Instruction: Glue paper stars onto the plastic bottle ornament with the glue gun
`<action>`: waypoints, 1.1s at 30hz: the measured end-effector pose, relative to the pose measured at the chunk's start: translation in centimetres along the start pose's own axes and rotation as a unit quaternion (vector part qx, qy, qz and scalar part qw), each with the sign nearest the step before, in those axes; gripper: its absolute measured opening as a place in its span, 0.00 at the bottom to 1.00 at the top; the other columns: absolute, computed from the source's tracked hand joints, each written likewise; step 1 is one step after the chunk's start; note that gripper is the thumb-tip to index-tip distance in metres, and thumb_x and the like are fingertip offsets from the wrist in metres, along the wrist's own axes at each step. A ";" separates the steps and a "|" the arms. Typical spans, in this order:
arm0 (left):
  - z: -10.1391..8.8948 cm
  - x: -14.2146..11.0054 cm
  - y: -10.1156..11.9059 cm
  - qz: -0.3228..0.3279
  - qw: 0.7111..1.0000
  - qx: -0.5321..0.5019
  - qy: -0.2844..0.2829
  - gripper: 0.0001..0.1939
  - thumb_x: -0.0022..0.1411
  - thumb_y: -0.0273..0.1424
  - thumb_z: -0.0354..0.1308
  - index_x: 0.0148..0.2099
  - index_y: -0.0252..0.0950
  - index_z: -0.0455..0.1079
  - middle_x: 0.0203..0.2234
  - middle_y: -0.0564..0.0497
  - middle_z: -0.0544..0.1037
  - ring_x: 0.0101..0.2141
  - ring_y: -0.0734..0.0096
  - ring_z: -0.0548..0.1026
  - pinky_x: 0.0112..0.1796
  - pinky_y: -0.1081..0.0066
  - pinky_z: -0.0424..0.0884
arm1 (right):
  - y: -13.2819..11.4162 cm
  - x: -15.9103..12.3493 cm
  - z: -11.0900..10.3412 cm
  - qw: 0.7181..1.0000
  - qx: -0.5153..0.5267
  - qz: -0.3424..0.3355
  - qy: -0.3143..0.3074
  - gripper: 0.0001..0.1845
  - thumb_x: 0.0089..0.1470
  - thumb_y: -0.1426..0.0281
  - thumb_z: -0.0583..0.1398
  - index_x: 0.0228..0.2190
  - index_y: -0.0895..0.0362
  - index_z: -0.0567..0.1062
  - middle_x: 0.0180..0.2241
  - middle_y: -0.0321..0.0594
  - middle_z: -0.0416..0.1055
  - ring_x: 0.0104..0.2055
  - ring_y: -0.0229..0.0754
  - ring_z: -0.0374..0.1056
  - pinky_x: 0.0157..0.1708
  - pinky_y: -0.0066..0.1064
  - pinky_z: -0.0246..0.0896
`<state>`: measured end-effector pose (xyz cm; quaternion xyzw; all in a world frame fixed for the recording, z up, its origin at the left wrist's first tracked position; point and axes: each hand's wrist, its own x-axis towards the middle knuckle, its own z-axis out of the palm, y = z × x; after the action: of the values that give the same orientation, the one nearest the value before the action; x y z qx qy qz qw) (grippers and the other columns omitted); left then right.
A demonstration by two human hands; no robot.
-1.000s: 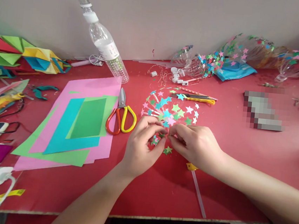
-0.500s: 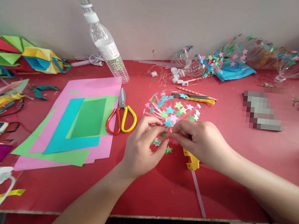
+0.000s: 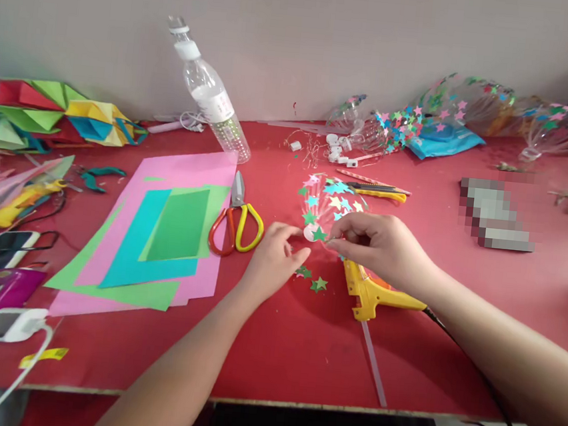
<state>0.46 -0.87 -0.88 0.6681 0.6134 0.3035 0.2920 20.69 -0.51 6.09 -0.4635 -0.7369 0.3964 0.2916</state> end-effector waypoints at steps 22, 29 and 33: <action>1.3 1.6 0.1 0.106 0.973 0.050 0.199 0.16 0.49 0.23 0.61 0.42 0.39 0.69 0.33 0.51 0.72 0.35 0.65 0.73 0.39 0.66 0.70 | -1.2 -0.5 -1.1 0.994 -0.060 -0.086 -0.030 0.04 0.54 0.71 0.59 0.28 0.58 0.72 0.18 0.27 0.60 0.21 0.29 0.53 0.25 0.25 0.44; 1.2 1.5 0.1 0.099 0.973 0.030 0.205 0.12 0.51 0.29 0.62 0.39 0.38 0.68 0.28 0.54 0.69 0.27 0.70 0.70 0.33 0.69 0.70 | -1.0 -0.7 -0.6 0.989 -0.105 -0.106 -0.025 0.02 0.50 0.73 0.61 0.29 0.57 0.72 0.19 0.27 0.60 0.21 0.29 0.53 0.25 0.24 0.43; 1.5 1.3 0.1 0.105 0.973 0.032 0.204 0.11 0.51 0.30 0.63 0.39 0.38 0.69 0.30 0.52 0.71 0.30 0.68 0.71 0.35 0.68 0.70 | -0.9 -0.9 -0.2 0.982 -0.127 -0.140 -0.008 0.04 0.54 0.72 0.59 0.28 0.57 0.72 0.17 0.27 0.58 0.20 0.29 0.50 0.25 0.25 0.43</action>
<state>1.73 0.43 -1.67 0.6620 0.5954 0.4427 0.1059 20.89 -1.52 6.88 -0.3858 -0.8411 0.2590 0.2769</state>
